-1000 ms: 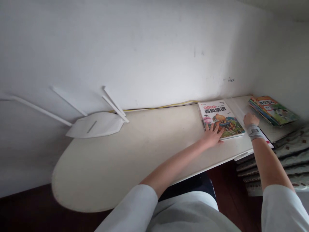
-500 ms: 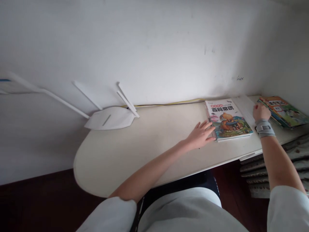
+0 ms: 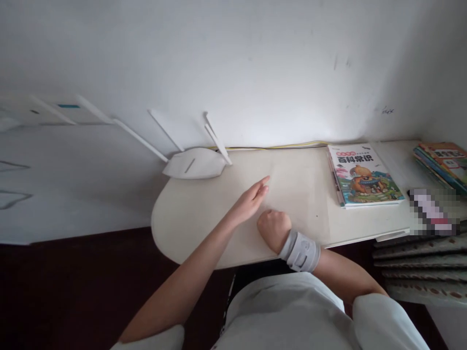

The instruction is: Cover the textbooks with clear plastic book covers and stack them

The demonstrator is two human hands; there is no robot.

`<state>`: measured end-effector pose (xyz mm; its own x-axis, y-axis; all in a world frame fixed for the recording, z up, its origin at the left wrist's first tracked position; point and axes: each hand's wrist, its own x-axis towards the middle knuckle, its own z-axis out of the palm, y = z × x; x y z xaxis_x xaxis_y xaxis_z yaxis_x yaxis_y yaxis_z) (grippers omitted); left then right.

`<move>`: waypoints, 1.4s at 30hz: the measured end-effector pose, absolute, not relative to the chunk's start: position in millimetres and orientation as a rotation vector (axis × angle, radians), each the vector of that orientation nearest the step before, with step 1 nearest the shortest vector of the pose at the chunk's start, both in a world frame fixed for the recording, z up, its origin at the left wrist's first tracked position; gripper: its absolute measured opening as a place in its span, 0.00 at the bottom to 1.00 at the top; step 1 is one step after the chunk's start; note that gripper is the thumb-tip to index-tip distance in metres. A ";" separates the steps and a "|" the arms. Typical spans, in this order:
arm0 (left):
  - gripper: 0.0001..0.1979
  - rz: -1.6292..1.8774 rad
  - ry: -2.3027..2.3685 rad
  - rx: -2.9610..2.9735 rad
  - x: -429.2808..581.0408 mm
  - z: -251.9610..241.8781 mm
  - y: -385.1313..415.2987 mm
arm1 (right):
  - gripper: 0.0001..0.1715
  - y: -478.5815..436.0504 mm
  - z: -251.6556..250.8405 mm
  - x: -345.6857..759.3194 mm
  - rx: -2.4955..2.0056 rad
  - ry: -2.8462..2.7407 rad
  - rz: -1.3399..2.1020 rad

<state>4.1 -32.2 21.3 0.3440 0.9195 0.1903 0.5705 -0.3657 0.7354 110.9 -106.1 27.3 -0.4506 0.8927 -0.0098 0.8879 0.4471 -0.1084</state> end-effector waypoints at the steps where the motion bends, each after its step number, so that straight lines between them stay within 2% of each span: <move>1: 0.23 0.763 1.302 2.049 1.3 20.9 -37.9 | 0.20 -109.0 26.4 107.2 -1.682 -2.626 0.125; 4: 0.24 0.692 1.334 2.083 3.0 16.4 -60.6 | 0.25 -114.7 32.2 128.7 -1.685 -2.662 0.167; 6: 0.25 0.623 1.365 2.190 12.0 9.3 -77.7 | 0.24 -113.7 33.2 163.4 -1.724 -2.588 0.136; 9: 0.30 0.438 1.427 2.413 31.8 -7.0 -100.0 | 0.23 -107.3 15.8 221.0 -1.919 -2.313 -0.150; 12: 0.34 0.313 1.490 2.568 47.9 -24.7 -112.2 | 0.28 -106.0 -18.8 256.5 -1.967 -2.220 -0.285; 16: 0.34 0.296 1.398 2.726 50.2 -38.0 -112.6 | 0.28 -120.1 -54.2 258.2 -1.884 -2.116 -0.231; 19: 0.32 0.300 1.255 2.785 44.3 -38.9 -108.8 | 0.27 -132.8 -59.4 243.3 -1.820 -2.039 -0.149; 26: 0.40 0.327 1.218 2.751 43.0 -39.3 -106.0 | 0.32 -145.6 -37.4 206.8 -1.632 -2.096 -0.073; 31: 0.50 0.600 1.093 2.462 40.8 -34.9 -108.7 | 0.36 -153.3 -15.0 183.6 -1.260 -2.182 0.176; 33: 0.48 0.740 1.056 2.257 37.6 -30.8 -111.1 | 0.39 -154.5 -11.0 181.1 -1.109 -2.170 0.299; 36: 0.30 0.915 1.102 1.973 32.3 -24.1 -115.3 | 0.38 -151.0 -14.9 189.1 -1.124 -2.044 0.326; 38: 0.21 1.035 1.168 1.787 27.9 -19.4 -119.3 | 0.39 -146.2 -22.6 199.5 -1.247 -2.007 0.268; 40: 0.20 1.152 1.280 1.600 20.2 -14.2 -125.2 | 0.42 -141.8 -31.7 209.6 -1.385 -2.081 0.165; 42: 0.24 1.236 1.443 1.445 6.7 -10.1 -133.5 | 0.44 -140.0 -39.3 217.0 -1.508 -2.218 0.044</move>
